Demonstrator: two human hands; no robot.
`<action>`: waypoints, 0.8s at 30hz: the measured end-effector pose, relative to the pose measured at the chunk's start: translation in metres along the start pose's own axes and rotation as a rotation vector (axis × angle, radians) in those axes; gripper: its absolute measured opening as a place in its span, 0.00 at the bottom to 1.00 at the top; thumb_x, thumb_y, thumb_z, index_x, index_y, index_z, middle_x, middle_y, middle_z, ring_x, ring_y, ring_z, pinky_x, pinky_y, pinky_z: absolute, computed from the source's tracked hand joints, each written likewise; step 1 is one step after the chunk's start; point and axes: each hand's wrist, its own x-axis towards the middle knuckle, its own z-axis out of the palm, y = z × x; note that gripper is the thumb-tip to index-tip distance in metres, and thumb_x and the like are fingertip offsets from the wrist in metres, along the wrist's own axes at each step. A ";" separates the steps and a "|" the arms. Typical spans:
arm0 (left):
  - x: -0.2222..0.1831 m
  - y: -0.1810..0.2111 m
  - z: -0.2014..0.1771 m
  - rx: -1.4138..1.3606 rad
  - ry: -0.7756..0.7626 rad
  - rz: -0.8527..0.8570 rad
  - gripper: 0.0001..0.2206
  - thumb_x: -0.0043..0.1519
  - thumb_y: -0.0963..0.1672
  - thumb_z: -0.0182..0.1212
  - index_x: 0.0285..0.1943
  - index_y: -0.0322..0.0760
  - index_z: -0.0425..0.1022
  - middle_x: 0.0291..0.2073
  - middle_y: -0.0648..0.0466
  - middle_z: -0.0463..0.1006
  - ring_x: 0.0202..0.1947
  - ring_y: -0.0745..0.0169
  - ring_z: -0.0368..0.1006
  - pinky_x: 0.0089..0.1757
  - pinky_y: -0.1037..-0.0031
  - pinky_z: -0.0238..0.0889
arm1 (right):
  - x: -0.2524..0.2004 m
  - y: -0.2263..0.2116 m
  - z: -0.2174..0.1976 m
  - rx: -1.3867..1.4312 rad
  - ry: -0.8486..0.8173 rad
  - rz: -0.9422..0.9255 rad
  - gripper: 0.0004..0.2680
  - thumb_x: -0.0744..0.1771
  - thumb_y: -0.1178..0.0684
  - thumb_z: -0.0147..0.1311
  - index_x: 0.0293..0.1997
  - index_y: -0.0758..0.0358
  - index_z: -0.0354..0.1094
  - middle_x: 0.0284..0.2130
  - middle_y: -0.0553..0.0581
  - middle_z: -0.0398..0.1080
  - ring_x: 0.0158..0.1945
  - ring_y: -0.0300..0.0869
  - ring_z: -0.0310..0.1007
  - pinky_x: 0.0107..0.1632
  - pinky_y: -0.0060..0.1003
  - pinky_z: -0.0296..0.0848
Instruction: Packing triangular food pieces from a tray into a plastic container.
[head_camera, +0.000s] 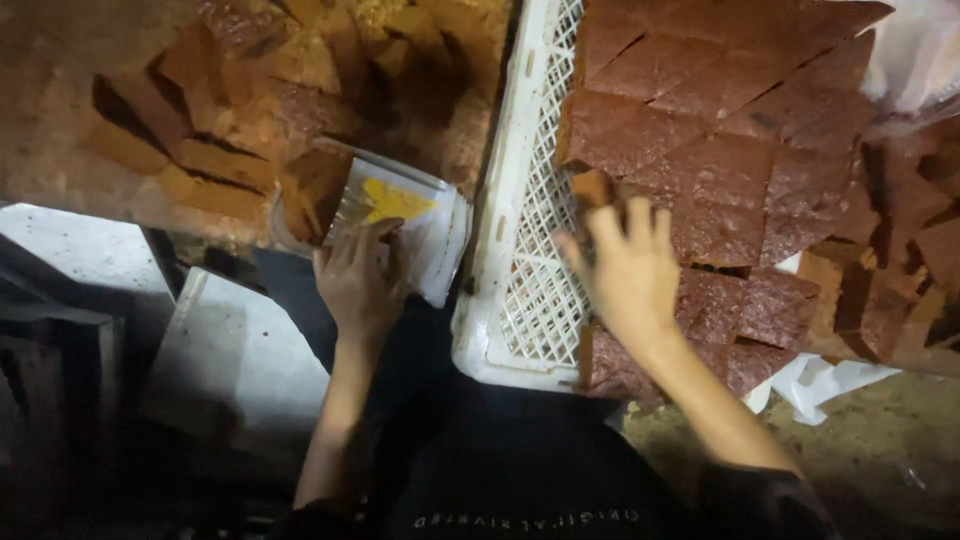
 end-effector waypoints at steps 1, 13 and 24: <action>-0.002 -0.003 -0.001 0.005 -0.009 0.012 0.05 0.64 0.42 0.65 0.47 0.47 0.81 0.29 0.58 0.79 0.30 0.58 0.77 0.41 0.69 0.63 | -0.004 0.012 0.014 0.075 0.085 0.037 0.13 0.64 0.41 0.68 0.38 0.57 0.68 0.41 0.61 0.66 0.41 0.60 0.72 0.39 0.49 0.76; 0.001 -0.009 0.003 0.021 -0.068 0.066 0.04 0.60 0.44 0.67 0.42 0.48 0.81 0.27 0.55 0.78 0.31 0.51 0.77 0.43 0.66 0.63 | -0.042 0.073 -0.034 -0.045 0.153 -0.025 0.09 0.63 0.56 0.68 0.31 0.58 0.66 0.46 0.56 0.70 0.49 0.54 0.70 0.55 0.51 0.66; -0.007 -0.013 0.003 0.050 -0.090 0.050 0.03 0.64 0.43 0.67 0.43 0.49 0.81 0.28 0.56 0.79 0.33 0.52 0.76 0.45 0.67 0.61 | -0.050 0.068 -0.048 0.399 0.029 0.195 0.10 0.66 0.57 0.64 0.51 0.61 0.69 0.54 0.60 0.71 0.53 0.57 0.68 0.53 0.50 0.62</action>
